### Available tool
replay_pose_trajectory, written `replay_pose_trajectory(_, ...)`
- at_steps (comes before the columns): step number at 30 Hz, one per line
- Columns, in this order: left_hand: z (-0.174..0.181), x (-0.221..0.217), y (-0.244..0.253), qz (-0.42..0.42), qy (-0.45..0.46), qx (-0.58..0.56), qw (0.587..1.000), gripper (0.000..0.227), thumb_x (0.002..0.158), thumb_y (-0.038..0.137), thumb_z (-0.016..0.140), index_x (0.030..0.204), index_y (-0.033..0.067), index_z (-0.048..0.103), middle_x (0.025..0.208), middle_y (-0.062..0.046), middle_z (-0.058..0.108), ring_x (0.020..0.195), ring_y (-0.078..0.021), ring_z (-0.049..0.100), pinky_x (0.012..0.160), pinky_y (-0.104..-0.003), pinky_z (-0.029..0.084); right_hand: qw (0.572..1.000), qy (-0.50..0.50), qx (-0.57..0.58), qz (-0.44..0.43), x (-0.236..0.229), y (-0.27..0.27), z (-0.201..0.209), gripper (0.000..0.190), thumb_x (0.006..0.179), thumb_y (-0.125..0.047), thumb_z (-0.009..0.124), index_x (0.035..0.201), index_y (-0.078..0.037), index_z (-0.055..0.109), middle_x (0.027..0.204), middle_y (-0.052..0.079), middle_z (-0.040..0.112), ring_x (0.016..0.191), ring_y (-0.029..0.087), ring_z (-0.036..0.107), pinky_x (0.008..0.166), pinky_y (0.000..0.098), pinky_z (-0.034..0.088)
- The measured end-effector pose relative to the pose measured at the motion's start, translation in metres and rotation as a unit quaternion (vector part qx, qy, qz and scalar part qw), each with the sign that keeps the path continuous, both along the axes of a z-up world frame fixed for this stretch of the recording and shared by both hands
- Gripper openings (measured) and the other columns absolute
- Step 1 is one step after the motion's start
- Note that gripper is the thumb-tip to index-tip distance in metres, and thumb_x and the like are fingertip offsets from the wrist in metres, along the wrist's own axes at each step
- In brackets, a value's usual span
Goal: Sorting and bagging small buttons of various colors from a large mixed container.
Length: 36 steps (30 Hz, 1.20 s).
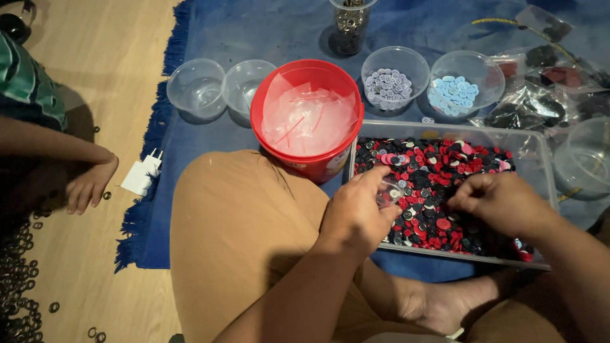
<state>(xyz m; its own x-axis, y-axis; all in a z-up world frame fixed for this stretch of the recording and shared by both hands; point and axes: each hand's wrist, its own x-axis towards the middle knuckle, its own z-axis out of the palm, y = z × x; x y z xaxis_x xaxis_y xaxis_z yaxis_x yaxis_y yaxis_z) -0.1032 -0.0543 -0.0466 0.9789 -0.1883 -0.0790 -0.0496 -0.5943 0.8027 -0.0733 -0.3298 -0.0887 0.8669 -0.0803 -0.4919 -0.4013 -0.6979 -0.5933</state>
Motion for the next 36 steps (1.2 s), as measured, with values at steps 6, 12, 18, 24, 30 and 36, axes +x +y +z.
replay_pose_trajectory(6, 0.004, 0.000, 0.000, -0.006, 0.015, 0.008, 1.000, 0.064, 0.078, 0.014, 0.075, 0.140, 0.0131, 0.058, 0.115, -0.005, 0.073, 0.092, -0.0247, 0.071, 0.084, -0.038, 0.056, 0.966, 0.050, 0.183, -0.173, -0.002, 0.006, 0.028, 0.021, 0.097, 0.012, 0.065, 0.116, 0.011, 0.072, 0.093, 0.026, 0.072, 0.073, 0.032, 0.060, 0.063, 0.0423, 0.049)
replay_pose_trajectory(12, -0.002, 0.000, 0.000, -0.012, -0.016, 0.005, 1.000, 0.064, 0.077, 0.014, 0.075, 0.139, 0.0114, 0.057, 0.114, -0.009, 0.073, 0.095, -0.0282, 0.071, 0.085, -0.040, 0.055, 0.946, 0.093, 0.246, -0.192, 0.000, -0.003, 0.021, 0.022, 0.100, 0.012, 0.059, 0.120, 0.013, 0.070, 0.094, 0.030, 0.068, 0.080, 0.035, 0.061, 0.073, 0.0441, 0.051)
replay_pose_trajectory(18, -0.012, -0.006, -0.007, -0.074, -0.072, 0.072, 0.992, 0.067, 0.076, 0.011, 0.072, 0.140, 0.0133, 0.055, 0.114, -0.015, 0.071, 0.098, -0.0380, 0.069, 0.084, -0.049, 0.054, 0.973, -0.112, 0.201, -0.024, -0.010, 0.066, 0.051, 0.009, 0.082, 0.004, 0.081, 0.091, 0.003, 0.079, 0.074, 0.011, 0.074, 0.061, 0.017, 0.060, 0.054, 0.0288, 0.047)
replay_pose_trajectory(24, -0.017, -0.004, -0.006, -0.026, -0.074, -0.009, 0.997, 0.061, 0.075, 0.014, 0.071, 0.134, 0.0083, 0.061, 0.109, -0.020, 0.074, 0.095, -0.0398, 0.071, 0.079, -0.047, 0.058, 0.978, -0.144, 0.105, 0.108, -0.016, 0.093, 0.060, 0.019, 0.080, -0.007, 0.075, 0.093, -0.008, 0.088, 0.071, 0.002, 0.086, 0.051, 0.009, 0.066, 0.046, 0.0242, 0.050)
replay_pose_trajectory(30, -0.022, 0.000, -0.008, -0.013, -0.116, -0.028, 0.993, 0.065, 0.073, 0.012, 0.078, 0.135, 0.0084, 0.060, 0.104, -0.011, 0.072, 0.086, -0.0314, 0.070, 0.078, -0.041, 0.056, 0.982, -0.163, -0.045, -0.088, 0.014, 0.045, 0.034, 0.020, 0.099, -0.012, 0.071, 0.116, -0.003, 0.077, 0.092, 0.013, 0.076, 0.068, 0.022, 0.063, 0.062, 0.0358, 0.051)
replay_pose_trajectory(36, -0.024, 0.003, -0.007, -0.001, -0.155, -0.071, 0.985, 0.061, 0.075, 0.010, 0.076, 0.134, 0.0062, 0.059, 0.101, -0.011, 0.072, 0.080, -0.0278, 0.069, 0.073, -0.039, 0.057, 0.944, -0.112, -0.305, 0.063, 0.054, -0.008, -0.024, 0.036, 0.100, -0.026, 0.066, 0.133, -0.013, 0.074, 0.126, 0.013, 0.074, 0.096, 0.039, 0.075, 0.086, 0.0485, 0.058)
